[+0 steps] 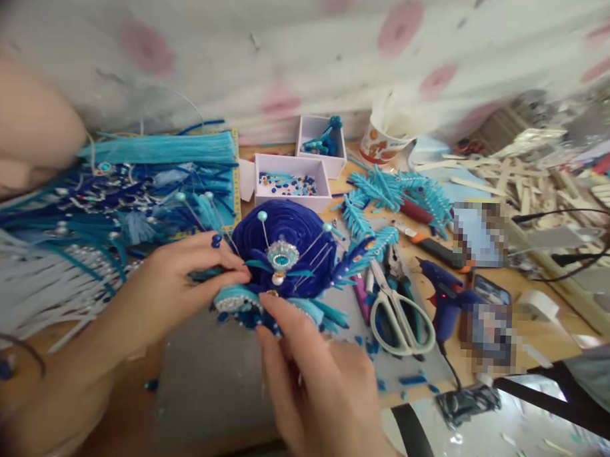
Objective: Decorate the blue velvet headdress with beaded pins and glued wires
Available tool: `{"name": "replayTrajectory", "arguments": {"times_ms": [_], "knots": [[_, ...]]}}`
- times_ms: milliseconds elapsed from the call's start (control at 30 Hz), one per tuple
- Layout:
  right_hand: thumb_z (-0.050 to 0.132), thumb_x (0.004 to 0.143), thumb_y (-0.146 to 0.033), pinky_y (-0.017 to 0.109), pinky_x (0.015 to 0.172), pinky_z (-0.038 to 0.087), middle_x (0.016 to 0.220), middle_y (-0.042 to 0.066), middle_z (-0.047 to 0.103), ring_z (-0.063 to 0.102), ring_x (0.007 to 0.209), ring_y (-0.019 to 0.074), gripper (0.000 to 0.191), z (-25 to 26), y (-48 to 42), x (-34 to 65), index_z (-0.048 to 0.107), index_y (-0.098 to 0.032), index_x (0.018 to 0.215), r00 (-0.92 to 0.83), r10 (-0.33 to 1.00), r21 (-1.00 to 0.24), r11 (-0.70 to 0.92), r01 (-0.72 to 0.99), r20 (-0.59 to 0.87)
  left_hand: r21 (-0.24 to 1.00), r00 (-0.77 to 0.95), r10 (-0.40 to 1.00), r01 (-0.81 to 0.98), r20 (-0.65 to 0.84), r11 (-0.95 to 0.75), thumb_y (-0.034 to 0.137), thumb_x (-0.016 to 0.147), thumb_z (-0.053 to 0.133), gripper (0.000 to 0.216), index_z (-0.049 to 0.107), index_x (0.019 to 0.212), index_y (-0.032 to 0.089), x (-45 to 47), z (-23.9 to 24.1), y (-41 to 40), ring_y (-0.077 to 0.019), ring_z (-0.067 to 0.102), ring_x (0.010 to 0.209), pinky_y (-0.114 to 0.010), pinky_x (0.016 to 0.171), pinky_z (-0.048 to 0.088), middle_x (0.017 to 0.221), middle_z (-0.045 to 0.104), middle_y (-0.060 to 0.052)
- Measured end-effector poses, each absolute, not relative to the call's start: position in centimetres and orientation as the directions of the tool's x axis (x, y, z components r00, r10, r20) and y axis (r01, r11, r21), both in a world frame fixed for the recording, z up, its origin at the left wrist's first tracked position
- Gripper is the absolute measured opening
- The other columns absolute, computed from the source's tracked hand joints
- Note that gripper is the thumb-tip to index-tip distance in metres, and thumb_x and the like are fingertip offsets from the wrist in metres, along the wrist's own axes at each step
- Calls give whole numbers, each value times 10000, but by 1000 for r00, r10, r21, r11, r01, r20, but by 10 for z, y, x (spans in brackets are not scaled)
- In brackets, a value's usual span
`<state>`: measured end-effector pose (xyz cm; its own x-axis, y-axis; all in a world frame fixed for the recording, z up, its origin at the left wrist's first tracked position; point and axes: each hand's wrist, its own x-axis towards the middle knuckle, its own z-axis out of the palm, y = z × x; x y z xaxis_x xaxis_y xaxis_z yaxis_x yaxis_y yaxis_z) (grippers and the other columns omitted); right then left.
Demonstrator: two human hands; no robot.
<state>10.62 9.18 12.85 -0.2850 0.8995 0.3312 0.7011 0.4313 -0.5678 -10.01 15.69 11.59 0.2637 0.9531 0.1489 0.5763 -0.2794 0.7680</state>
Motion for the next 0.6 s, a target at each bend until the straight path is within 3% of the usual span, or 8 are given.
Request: {"name": "replayTrajectory", "arguments": {"times_ms": [100, 233, 467, 600], "knots": [[602, 956, -164, 156, 441, 447, 522, -116, 587, 537, 366, 60, 235, 133, 68, 112, 655, -256, 1166, -166, 888, -619, 422, 662, 428, 775, 317, 942, 566, 110, -281, 308, 904, 652, 181, 795, 815, 243, -104, 119, 162, -205, 680, 907, -316, 864, 512, 886, 777, -4], [588, 960, -174, 167, 451, 440, 514, -103, 558, 513, 380, 68, 204, 125, 35, 122, 659, -241, 1139, -81, 886, -636, 388, 666, 456, 829, 313, 947, 511, 68, -228, 370, 850, 661, 199, 792, 815, 225, -106, 124, 166, -210, 684, 846, -313, 774, 501, 878, 791, -13], [593, 966, -228, 168, 473, 438, 527, -89, 561, 518, 405, 77, 145, 91, -3, 141, 690, -223, 1073, -5, 873, -612, 346, 711, 488, 840, 182, 967, 484, 177, -245, 526, 739, 741, 337, 794, 752, 193, -103, 119, 162, -207, 647, 751, -321, 696, 458, 796, 774, -44], [589, 971, -293, 154, 516, 480, 520, -85, 549, 524, 411, 79, 154, 80, -14, 160, 705, -212, 1035, 42, 852, -577, 316, 753, 522, 845, 157, 962, 462, 222, -270, 481, 746, 739, 295, 806, 763, 195, -100, 114, 160, -215, 666, 768, -326, 718, 473, 803, 785, -50]]}}
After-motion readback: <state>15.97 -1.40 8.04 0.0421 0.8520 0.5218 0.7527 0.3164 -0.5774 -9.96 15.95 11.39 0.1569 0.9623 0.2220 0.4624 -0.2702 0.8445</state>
